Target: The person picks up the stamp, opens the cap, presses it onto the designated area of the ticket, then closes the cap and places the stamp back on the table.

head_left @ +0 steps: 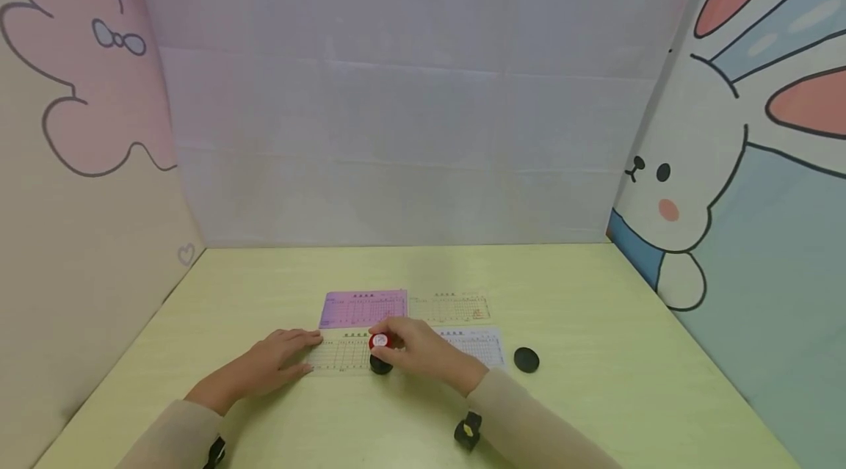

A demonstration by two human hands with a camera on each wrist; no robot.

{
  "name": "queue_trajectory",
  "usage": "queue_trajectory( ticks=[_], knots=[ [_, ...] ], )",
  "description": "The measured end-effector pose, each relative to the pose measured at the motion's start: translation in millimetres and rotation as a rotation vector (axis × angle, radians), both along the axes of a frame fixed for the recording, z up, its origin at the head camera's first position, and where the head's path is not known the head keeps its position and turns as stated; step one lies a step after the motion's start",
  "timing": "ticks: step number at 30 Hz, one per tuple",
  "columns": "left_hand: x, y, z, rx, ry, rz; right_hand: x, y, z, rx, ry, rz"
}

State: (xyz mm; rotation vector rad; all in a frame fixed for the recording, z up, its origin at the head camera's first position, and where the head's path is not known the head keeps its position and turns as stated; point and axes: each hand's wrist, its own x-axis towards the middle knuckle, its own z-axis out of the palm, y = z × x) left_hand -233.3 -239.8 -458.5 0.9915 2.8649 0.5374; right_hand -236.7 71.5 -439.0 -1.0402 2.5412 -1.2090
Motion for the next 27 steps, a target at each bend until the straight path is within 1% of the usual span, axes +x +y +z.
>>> queue_trajectory(
  ticks=[27],
  knots=[
    [0.5,-0.9,0.4,0.006,-0.003,-0.002,1.0,-0.7,4.3,0.042,-0.041,-0.024]
  ],
)
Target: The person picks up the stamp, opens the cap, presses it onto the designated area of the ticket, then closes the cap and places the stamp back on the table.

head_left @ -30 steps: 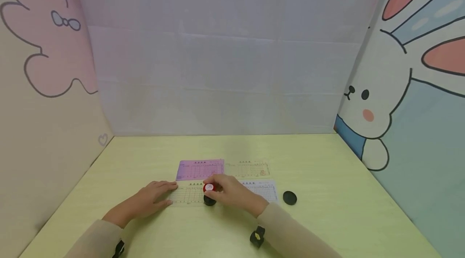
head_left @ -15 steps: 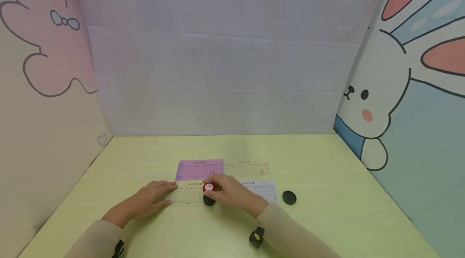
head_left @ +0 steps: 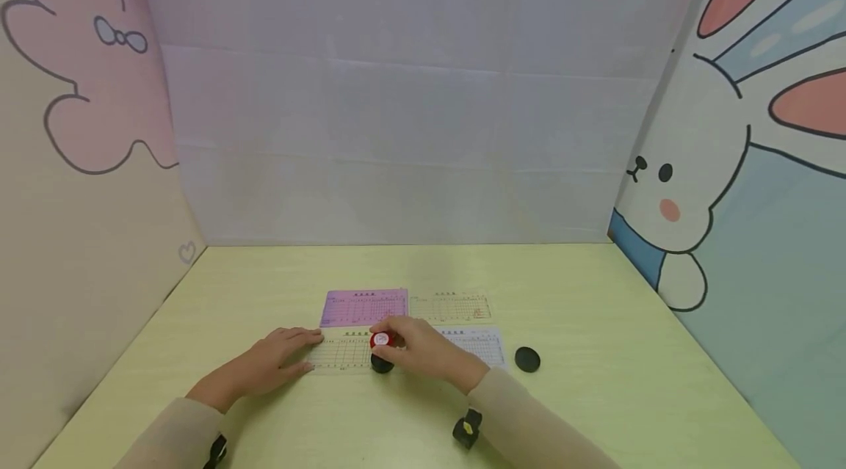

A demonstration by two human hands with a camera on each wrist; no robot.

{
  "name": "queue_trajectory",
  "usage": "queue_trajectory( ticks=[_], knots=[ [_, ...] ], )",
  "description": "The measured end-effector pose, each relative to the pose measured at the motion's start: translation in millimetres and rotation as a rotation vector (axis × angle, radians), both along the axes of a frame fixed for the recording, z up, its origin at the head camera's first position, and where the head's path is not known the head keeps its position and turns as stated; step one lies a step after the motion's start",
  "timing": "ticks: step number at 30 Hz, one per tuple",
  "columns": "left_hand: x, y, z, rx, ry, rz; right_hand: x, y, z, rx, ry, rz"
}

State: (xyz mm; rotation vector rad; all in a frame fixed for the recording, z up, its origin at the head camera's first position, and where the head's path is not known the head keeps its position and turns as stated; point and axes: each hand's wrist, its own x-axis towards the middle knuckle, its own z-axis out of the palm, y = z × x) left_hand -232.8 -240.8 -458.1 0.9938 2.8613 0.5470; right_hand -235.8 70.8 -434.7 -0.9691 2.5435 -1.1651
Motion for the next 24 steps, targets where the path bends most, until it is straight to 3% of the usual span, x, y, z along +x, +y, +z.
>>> queue_trajectory(
  ticks=[14,24],
  knots=[
    [-3.3,-0.8,-1.4,0.002,0.034,-0.030,-0.5,0.3,0.5,-0.029,-0.043,-0.016],
    [-1.2,-1.1,-2.0,0.003,0.016,-0.013,-2.2,-0.2,1.6,-0.026,-0.040,-0.012]
  ],
)
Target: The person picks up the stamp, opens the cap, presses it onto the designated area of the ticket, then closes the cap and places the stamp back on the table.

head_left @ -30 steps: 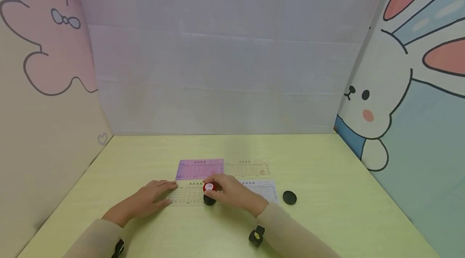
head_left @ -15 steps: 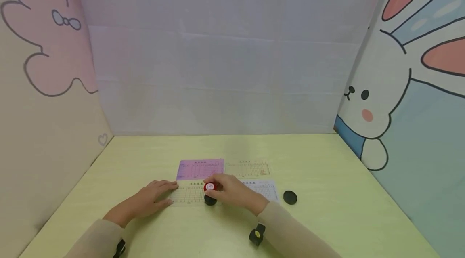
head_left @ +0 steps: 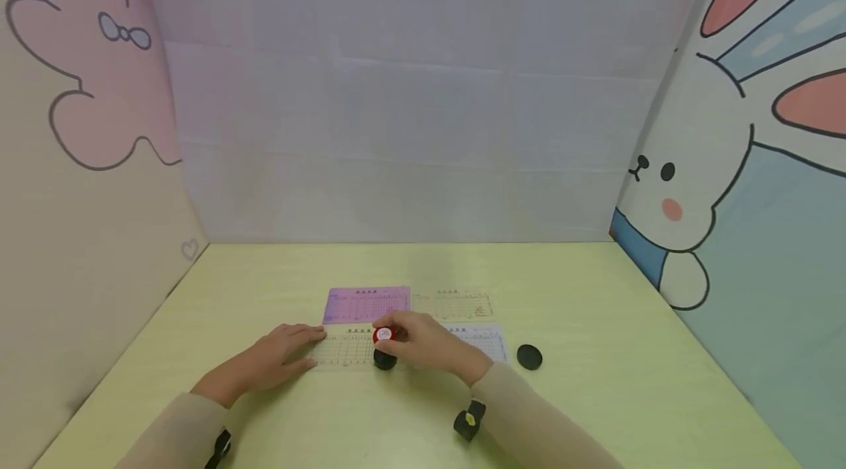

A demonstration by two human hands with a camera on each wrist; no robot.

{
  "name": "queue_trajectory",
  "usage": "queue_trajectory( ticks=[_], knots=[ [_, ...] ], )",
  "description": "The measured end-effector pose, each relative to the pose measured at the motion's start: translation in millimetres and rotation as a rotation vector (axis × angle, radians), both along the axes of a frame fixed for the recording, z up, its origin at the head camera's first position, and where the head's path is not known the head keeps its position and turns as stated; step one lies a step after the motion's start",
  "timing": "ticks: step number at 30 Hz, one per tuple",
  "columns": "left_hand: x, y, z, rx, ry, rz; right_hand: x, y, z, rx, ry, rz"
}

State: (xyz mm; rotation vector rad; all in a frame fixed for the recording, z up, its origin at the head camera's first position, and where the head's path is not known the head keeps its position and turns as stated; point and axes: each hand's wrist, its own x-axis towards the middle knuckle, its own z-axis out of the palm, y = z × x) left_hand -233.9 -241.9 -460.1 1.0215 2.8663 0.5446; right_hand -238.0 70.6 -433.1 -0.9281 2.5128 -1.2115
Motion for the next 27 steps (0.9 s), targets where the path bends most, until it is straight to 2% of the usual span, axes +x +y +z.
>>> queue_trajectory(
  ticks=[7,13,27],
  knots=[
    [-1.1,0.6,0.2,0.006,-0.024,0.005,-2.4,1.7,-3.9,-0.040,-0.049,0.001],
    [-2.1,-0.2,-1.0,0.006,-0.022,0.006,-2.2,2.5,-4.5,-0.066,-0.048,0.002],
    [-0.9,0.8,3.2,0.001,0.002,-0.008,-3.7,13.6,-2.9,-0.075,0.050,-0.025]
  ],
)
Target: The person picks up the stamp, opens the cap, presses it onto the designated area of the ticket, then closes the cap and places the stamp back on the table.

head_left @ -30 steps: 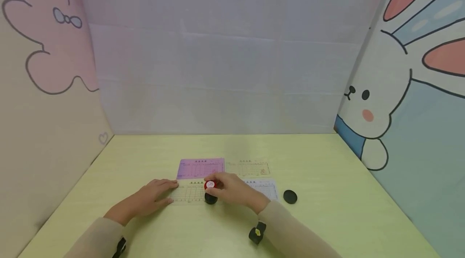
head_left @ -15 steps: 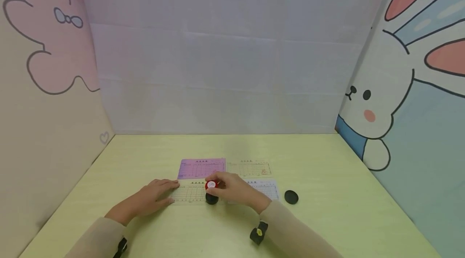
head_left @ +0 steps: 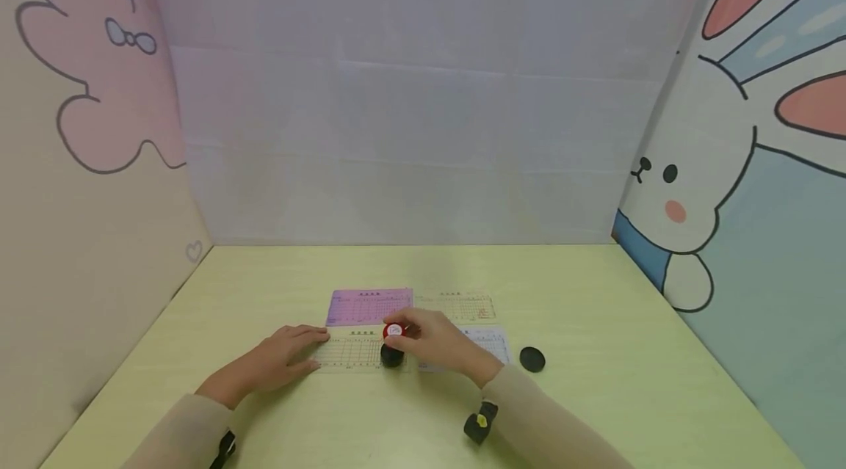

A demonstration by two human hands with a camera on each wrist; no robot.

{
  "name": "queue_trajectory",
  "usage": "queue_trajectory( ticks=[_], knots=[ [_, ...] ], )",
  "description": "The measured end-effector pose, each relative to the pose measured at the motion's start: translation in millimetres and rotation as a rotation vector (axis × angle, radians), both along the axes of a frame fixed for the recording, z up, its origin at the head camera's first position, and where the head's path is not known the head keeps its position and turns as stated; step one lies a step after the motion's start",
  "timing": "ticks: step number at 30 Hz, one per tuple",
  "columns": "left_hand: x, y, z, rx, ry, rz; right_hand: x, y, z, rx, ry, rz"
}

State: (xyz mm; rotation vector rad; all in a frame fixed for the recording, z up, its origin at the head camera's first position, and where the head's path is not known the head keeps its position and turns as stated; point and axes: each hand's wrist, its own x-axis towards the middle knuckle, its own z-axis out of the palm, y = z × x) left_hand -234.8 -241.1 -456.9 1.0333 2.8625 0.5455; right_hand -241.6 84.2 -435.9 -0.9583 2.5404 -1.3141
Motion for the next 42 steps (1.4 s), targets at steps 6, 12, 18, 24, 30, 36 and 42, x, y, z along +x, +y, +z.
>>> queue_trajectory(
  ticks=[6,12,18,24,30,36,42],
  knots=[
    [0.6,0.2,-0.2,-0.015,0.023,-0.004,-0.3,11.6,6.5,-0.011,0.049,-0.016],
    [0.7,0.4,-0.5,-0.024,0.021,-0.004,1.7,21.3,12.2,0.004,0.053,-0.026],
    [0.8,0.9,-0.1,-0.019,0.026,-0.010,4.6,30.8,17.4,0.000,0.058,-0.029],
    [0.5,0.5,-0.6,0.001,0.016,-0.007,5.0,40.0,20.6,-0.004,0.076,-0.022],
    [-2.4,1.1,0.0,0.030,-0.013,-0.006,6.8,52.9,23.7,-0.023,0.058,-0.040],
    [-5.3,6.6,6.3,0.065,-0.051,0.032,9.1,66.4,22.5,-0.038,0.060,-0.060],
    [-5.5,18.1,13.7,0.084,-0.070,0.039,12.7,78.9,21.5,-0.022,0.049,-0.088]
  ],
)
